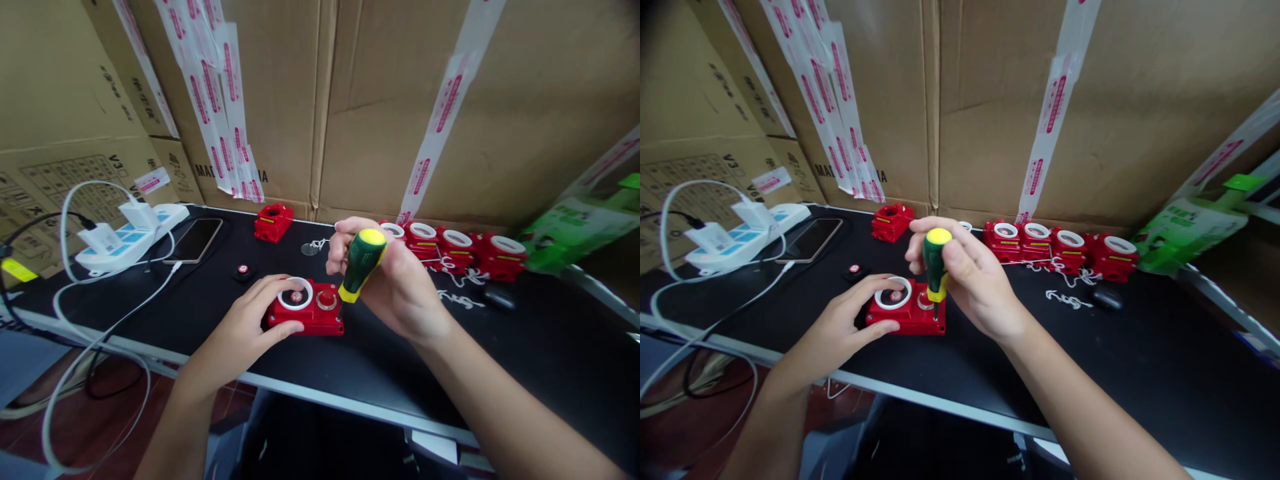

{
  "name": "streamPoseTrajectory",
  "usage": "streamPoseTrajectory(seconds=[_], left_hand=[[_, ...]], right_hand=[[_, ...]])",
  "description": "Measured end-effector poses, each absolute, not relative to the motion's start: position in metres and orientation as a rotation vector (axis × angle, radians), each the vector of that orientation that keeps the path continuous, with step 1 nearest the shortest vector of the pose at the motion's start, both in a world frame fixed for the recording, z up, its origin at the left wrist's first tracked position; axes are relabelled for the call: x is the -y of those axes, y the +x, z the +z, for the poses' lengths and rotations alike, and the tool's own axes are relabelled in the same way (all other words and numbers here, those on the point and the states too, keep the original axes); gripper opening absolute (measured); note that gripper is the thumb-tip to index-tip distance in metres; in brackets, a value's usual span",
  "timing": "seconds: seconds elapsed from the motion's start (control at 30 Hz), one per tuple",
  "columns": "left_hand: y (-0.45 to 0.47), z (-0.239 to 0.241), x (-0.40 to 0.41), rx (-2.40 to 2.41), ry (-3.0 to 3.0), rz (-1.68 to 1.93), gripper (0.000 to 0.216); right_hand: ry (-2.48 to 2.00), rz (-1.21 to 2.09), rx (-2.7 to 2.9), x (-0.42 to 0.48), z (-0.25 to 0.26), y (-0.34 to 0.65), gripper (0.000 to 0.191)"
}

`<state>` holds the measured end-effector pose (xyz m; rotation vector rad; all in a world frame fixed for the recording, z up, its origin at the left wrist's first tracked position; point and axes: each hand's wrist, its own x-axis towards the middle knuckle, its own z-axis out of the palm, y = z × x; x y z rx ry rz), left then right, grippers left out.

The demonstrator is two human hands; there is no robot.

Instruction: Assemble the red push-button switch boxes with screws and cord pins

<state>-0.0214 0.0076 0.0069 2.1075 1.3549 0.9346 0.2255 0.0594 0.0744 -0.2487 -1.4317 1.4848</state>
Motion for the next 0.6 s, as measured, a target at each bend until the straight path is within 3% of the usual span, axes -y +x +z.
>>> streamPoseTrajectory(seconds=[0.13,0.37,0.6], left_hand=[[-0.021,0.007,-0.007,-1.38,2.106,0.938,0.043],[-0.022,0.008,-0.008,-1.368,2.115,0.928,0.043],[-0.023,0.007,-0.008,-1.361,2.131,0.944,0.048]], right_hand=[[-0.218,1.621,1.488,-0.062,0.075,0.231,0.056],[-0.209,1.746,1.431,-0.065,0.075,0.233,0.055],[-0.174,1.636,1.354,-0.058,0.07,0.218,0.042]])
